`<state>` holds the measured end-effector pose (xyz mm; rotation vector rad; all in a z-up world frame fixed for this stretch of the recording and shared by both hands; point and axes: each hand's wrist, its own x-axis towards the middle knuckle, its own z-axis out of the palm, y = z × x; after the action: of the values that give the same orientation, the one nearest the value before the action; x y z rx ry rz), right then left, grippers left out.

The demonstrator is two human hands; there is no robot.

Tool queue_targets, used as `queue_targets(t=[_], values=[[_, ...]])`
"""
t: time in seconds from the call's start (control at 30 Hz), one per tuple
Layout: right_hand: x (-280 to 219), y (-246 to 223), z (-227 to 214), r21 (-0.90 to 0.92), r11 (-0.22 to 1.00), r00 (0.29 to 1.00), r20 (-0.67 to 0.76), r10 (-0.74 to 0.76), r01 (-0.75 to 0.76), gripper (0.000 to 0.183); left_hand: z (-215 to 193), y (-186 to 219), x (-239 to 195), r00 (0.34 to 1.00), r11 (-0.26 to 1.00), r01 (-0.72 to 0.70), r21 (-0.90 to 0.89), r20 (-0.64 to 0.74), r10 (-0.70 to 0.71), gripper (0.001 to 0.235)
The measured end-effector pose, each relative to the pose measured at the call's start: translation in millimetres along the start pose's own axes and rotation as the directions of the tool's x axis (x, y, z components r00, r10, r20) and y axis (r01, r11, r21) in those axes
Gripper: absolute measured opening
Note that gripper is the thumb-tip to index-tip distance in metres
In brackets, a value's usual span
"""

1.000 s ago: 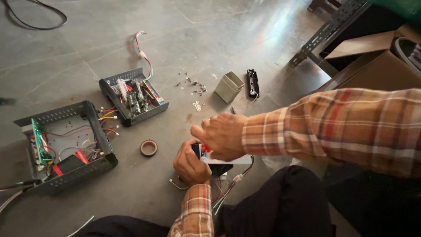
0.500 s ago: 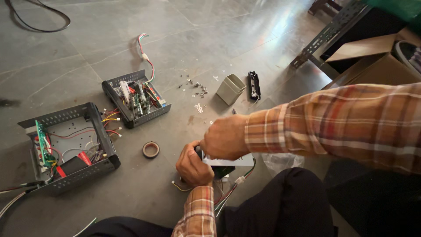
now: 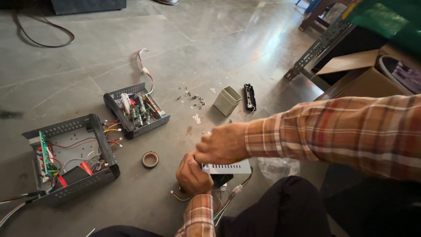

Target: The person assembles an electronic device by securing a metal casing with screws using a screwdriver. They handle wires, washers, and screws while working on the floor.

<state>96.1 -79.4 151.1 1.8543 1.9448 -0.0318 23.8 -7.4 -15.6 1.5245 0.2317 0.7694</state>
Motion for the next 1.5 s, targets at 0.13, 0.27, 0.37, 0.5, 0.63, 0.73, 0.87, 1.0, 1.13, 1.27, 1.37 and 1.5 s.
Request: queue_targets(t=[0.13, 0.27, 0.37, 0.5, 0.63, 0.73, 0.87, 1.0, 1.13, 1.27, 1.37, 1.5], values=[[0.1, 9.8, -2.4, -0.248, 0.925, 0.958, 0.065, -0.280, 0.287, 0.021, 1.0, -3.3, -2.9, 0.999, 0.999, 0.043, -0.009, 0.004, -0.043, 0.043], [0.2, 1.2, -0.4, -0.215, 0.953, 0.965, 0.200, -0.169, 0.211, 0.024, 2.3, -5.9, -2.3, 1.000, 1.000, -0.017, -0.003, -0.017, 0.017, 0.042], [14.3, -12.9, 8.2, 0.256, 0.791, 0.783, 0.483, 0.392, -0.555, 0.034, 1.2, -5.5, -2.9, 1.000, 1.000, 0.009, -0.021, 0.003, -0.009, 0.044], [26.6, -20.9, 11.8, 0.292, 0.426, 0.510, 0.605, 0.611, -0.856, 0.046, 1.2, -5.1, -4.5, 1.000, 0.999, 0.003, -0.038, -0.002, -0.003, 0.044], [20.0, -18.0, 1.9, 0.229, 0.675, 0.654, 0.582, 0.483, -0.702, 0.050, 2.7, -6.5, -5.1, 0.999, 0.999, 0.044, -0.025, 0.008, -0.044, 0.043], [8.7, -8.4, -5.6, 0.171, 0.960, 0.952, 0.250, 0.176, -0.222, 0.038, 2.9, -6.0, -5.1, 0.999, 0.999, 0.038, 0.018, -0.002, -0.038, 0.042], [5.6, -0.3, -4.9, -0.062, 0.973, 0.969, 0.126, -0.211, 0.220, 0.028, 2.0, -2.6, -3.5, 1.000, 0.999, -0.005, -0.035, -0.020, 0.005, 0.041], [9.3, -6.3, -2.4, 0.170, 0.976, 0.958, 0.272, 0.087, -0.137, 0.029, 1.7, 0.6, -2.8, 0.999, 0.998, 0.027, -0.055, -0.027, -0.029, 0.043], [24.3, -14.9, 1.7, 0.391, 0.589, 0.697, 0.521, 0.493, -0.708, 0.031, 1.2, -0.2, -2.2, 0.999, 0.999, 0.051, -0.012, 0.003, -0.051, 0.044], [33.7, -11.5, 11.2, 0.358, -0.172, 0.226, 0.826, 0.516, -0.918, 0.031, -0.7, -1.3, -2.7, 1.000, 0.999, -0.006, -0.036, -0.014, 0.005, 0.043], [30.6, -16.1, 16.2, 0.483, 0.182, 0.465, 0.567, 0.680, -0.856, 0.030, -1.0, 0.1, -1.1, 1.000, 0.999, -0.012, -0.033, -0.008, 0.012, 0.041], [9.8, -11.2, 13.3, 0.457, 0.722, 0.854, 0.295, 0.427, -0.519, 0.034, -0.7, 1.3, -2.5, 0.999, 0.999, 0.025, -0.046, -0.020, -0.026, 0.042]])
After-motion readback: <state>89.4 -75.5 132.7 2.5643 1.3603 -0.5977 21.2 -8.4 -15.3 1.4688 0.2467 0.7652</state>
